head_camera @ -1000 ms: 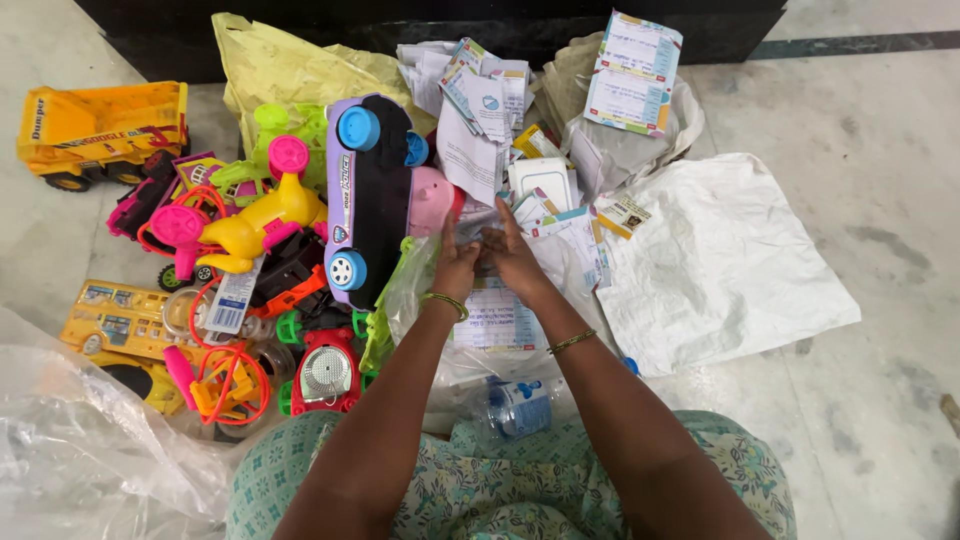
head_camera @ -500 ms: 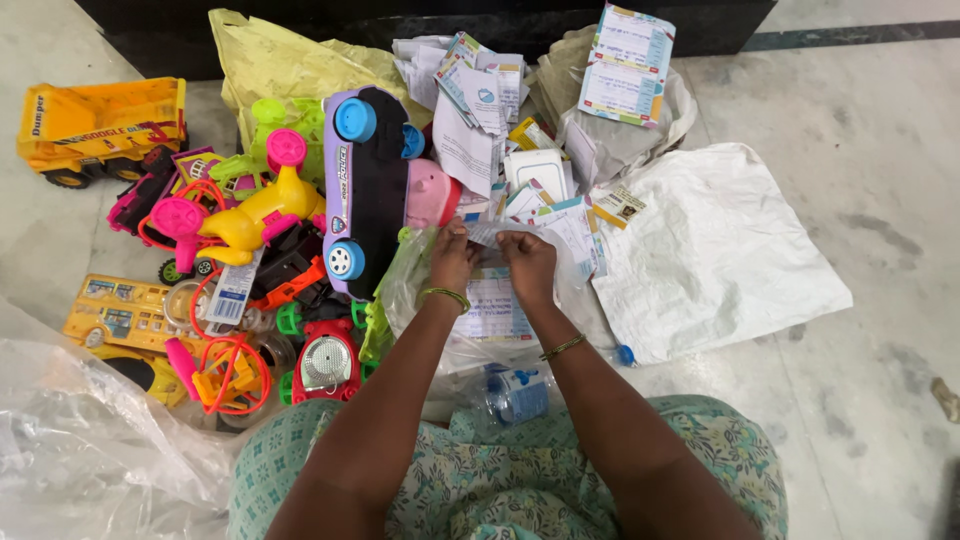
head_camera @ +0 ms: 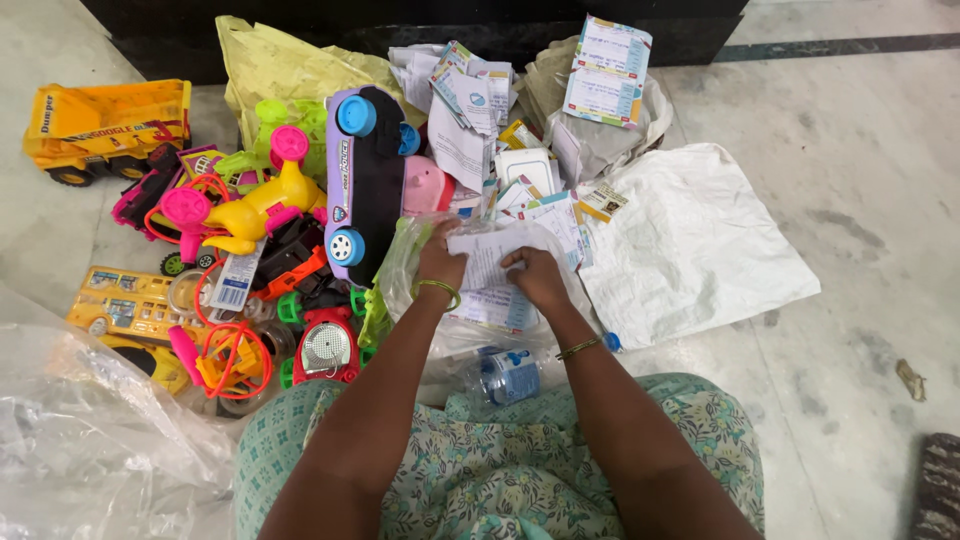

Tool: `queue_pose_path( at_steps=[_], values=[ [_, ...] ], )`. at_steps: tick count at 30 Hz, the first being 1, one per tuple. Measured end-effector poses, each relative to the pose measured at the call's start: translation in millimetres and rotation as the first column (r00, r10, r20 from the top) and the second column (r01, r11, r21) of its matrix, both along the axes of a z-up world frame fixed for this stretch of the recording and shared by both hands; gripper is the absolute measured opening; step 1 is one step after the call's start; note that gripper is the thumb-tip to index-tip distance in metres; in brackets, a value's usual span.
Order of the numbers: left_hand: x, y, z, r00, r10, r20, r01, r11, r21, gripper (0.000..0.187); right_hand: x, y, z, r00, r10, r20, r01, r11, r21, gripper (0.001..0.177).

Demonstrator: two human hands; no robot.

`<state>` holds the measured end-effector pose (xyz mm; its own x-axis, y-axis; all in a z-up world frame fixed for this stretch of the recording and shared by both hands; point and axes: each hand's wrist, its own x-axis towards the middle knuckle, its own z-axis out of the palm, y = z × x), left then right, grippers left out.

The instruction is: The person sits on the floor and sorts a mixed pile of items, including toys, papers, and plastic bottles, into a clear plastic bag. They handle each item individually, placing them into the bag.

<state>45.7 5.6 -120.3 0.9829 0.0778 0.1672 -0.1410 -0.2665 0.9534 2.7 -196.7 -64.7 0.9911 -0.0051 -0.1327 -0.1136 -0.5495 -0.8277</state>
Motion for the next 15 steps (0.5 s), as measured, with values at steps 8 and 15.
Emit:
queue_pose_path(
  at_steps=[8, 15],
  values=[
    [-31, -7, 50, 0.963, -0.084, -0.256, 0.195, 0.872, 0.45, 0.063, -23, 8, 19, 0.996, 0.073, -0.054, -0.086, 0.95, -0.301, 0.019],
    [-36, -8, 62, 0.956, -0.099, -0.275, 0.252, 0.757, 0.603, 0.067, -30, 20, 56, 0.952, 0.042, -0.303, -0.191, 0.856, -0.48, 0.022]
  ],
)
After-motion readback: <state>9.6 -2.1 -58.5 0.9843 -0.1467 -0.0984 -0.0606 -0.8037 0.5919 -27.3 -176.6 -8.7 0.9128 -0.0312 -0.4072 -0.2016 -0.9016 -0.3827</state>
